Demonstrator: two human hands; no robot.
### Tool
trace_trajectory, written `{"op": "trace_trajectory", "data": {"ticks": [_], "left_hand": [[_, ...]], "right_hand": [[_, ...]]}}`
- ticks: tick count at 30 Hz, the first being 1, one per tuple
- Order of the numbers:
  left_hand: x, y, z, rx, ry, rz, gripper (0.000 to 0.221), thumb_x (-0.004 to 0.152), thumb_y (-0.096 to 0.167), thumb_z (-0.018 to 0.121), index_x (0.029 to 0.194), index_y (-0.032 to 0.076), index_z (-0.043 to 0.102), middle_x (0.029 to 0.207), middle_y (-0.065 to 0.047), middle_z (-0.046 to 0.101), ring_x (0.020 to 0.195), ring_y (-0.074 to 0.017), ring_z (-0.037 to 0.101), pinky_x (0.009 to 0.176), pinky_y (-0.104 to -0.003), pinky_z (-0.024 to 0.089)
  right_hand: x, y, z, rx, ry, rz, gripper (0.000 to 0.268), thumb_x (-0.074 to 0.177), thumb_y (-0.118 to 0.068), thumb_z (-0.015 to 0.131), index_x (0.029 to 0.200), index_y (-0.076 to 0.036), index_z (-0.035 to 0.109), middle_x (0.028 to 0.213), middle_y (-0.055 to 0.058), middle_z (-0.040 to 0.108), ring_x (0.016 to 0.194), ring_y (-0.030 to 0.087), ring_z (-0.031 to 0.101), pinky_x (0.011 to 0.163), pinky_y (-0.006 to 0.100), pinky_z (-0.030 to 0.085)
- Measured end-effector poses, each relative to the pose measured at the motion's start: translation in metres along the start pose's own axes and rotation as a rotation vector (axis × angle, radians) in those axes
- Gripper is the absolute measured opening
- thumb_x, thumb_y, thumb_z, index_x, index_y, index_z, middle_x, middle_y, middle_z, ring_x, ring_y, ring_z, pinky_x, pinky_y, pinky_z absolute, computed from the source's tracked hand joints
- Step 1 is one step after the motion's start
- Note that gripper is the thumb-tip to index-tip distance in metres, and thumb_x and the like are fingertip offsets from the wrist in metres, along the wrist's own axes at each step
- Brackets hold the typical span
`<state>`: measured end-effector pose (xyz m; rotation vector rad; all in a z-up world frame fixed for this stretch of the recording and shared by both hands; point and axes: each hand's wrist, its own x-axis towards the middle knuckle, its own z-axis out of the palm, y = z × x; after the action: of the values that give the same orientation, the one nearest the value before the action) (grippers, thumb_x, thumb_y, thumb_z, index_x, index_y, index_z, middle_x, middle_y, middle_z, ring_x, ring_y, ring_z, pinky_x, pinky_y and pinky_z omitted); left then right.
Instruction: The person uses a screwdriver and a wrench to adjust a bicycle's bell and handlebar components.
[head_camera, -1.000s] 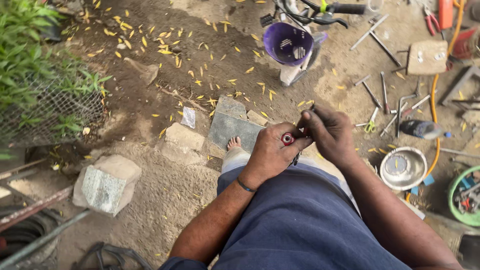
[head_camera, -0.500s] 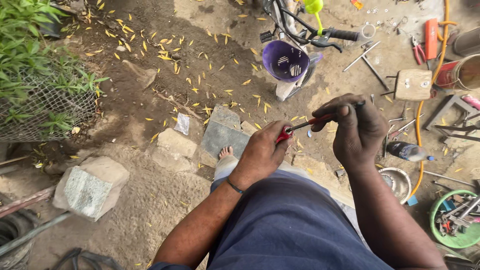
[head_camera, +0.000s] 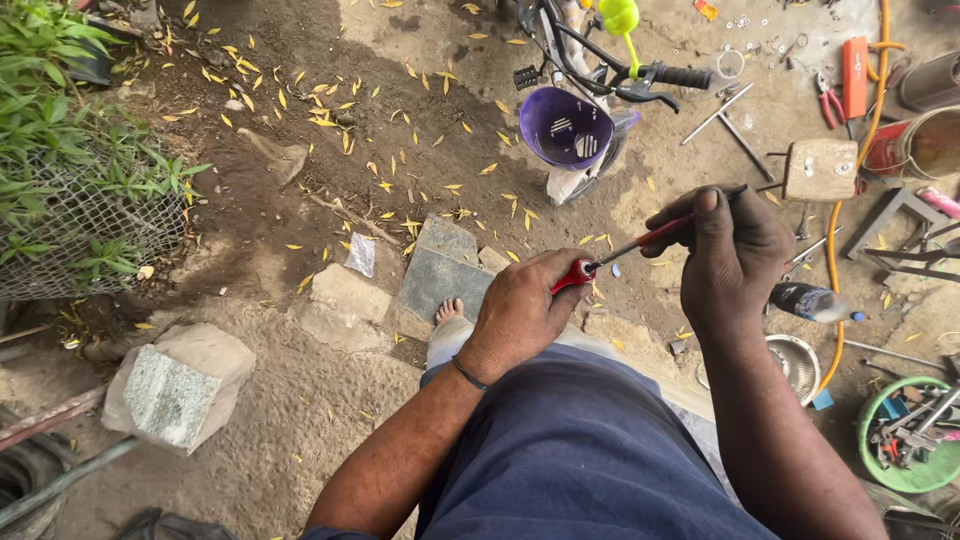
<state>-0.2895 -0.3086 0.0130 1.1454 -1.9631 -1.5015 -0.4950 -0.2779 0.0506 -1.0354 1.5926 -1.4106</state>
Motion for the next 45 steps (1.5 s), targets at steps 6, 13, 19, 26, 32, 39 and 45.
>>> {"op": "trace_trajectory", "data": {"ticks": [6, 13, 19, 26, 32, 39, 45], "left_hand": [[0.004, 0.000, -0.003, 0.102, 0.014, -0.024, 0.030, 0.092, 0.022, 0.074, 0.118, 0.007, 0.069, 0.104, -0.010, 0.074, 0.090, -0.0269, 0.074, 0.078, -0.039, 0.058], [0.007, -0.003, 0.002, 0.210, 0.124, -0.016, 0.035, 0.088, 0.026, 0.076, 0.116, 0.006, 0.071, 0.093, -0.009, 0.074, 0.080, -0.0236, 0.073, 0.070, -0.038, 0.057], [0.006, -0.009, 0.010, 0.277, 0.180, -0.007, 0.031, 0.085, 0.024, 0.079, 0.111, 0.006, 0.073, 0.087, -0.010, 0.073, 0.080, -0.0270, 0.071, 0.071, -0.042, 0.055], [0.007, -0.013, 0.006, 0.237, -0.015, -0.024, 0.021, 0.091, 0.028, 0.074, 0.102, 0.010, 0.072, 0.087, -0.007, 0.074, 0.080, -0.0276, 0.072, 0.071, -0.042, 0.055], [0.004, -0.011, 0.008, 0.137, -0.179, -0.124, 0.019, 0.089, 0.028, 0.076, 0.098, 0.012, 0.074, 0.081, -0.010, 0.074, 0.077, -0.0288, 0.073, 0.071, -0.043, 0.055], [-0.004, -0.008, 0.032, 0.131, -0.135, -0.150, 0.020, 0.088, 0.029, 0.076, 0.098, 0.012, 0.075, 0.086, -0.009, 0.076, 0.080, -0.0273, 0.075, 0.072, -0.041, 0.056], [0.007, -0.012, 0.041, -0.094, -0.114, -0.084, 0.026, 0.087, 0.027, 0.080, 0.101, 0.006, 0.076, 0.088, -0.012, 0.077, 0.080, -0.0214, 0.075, 0.074, -0.034, 0.058]], "right_hand": [[0.000, -0.004, 0.010, -0.159, -0.167, -0.275, 0.025, 0.115, -0.015, 0.058, 0.101, 0.004, 0.066, 0.093, 0.014, 0.073, 0.075, 0.017, 0.075, 0.064, 0.028, 0.063], [-0.003, -0.010, 0.022, -0.542, -0.024, -0.344, 0.014, 0.108, -0.003, 0.067, 0.096, 0.000, 0.075, 0.081, 0.007, 0.072, 0.069, 0.011, 0.070, 0.060, 0.024, 0.052], [-0.017, 0.008, 0.021, -0.617, 0.070, -0.367, 0.014, 0.110, -0.006, 0.070, 0.099, 0.000, 0.073, 0.080, 0.005, 0.069, 0.065, 0.010, 0.066, 0.058, 0.022, 0.047], [-0.013, 0.020, 0.014, -0.419, -0.088, -0.337, 0.018, 0.109, -0.015, 0.067, 0.097, -0.004, 0.075, 0.075, 0.002, 0.069, 0.065, 0.006, 0.065, 0.051, 0.020, 0.048], [-0.012, 0.025, -0.002, -0.289, -0.260, -0.274, 0.019, 0.107, -0.018, 0.065, 0.094, -0.006, 0.074, 0.074, 0.002, 0.068, 0.060, 0.005, 0.063, 0.051, 0.021, 0.047], [-0.038, 0.053, 0.004, -0.286, -0.135, -0.087, 0.016, 0.104, -0.010, 0.065, 0.093, 0.000, 0.072, 0.072, 0.002, 0.064, 0.058, 0.009, 0.059, 0.053, 0.025, 0.046], [-0.020, 0.063, -0.027, -0.211, -0.223, -0.082, 0.020, 0.103, -0.015, 0.065, 0.115, 0.001, 0.068, 0.102, 0.009, 0.071, 0.095, 0.017, 0.069, 0.083, 0.029, 0.055]]}}
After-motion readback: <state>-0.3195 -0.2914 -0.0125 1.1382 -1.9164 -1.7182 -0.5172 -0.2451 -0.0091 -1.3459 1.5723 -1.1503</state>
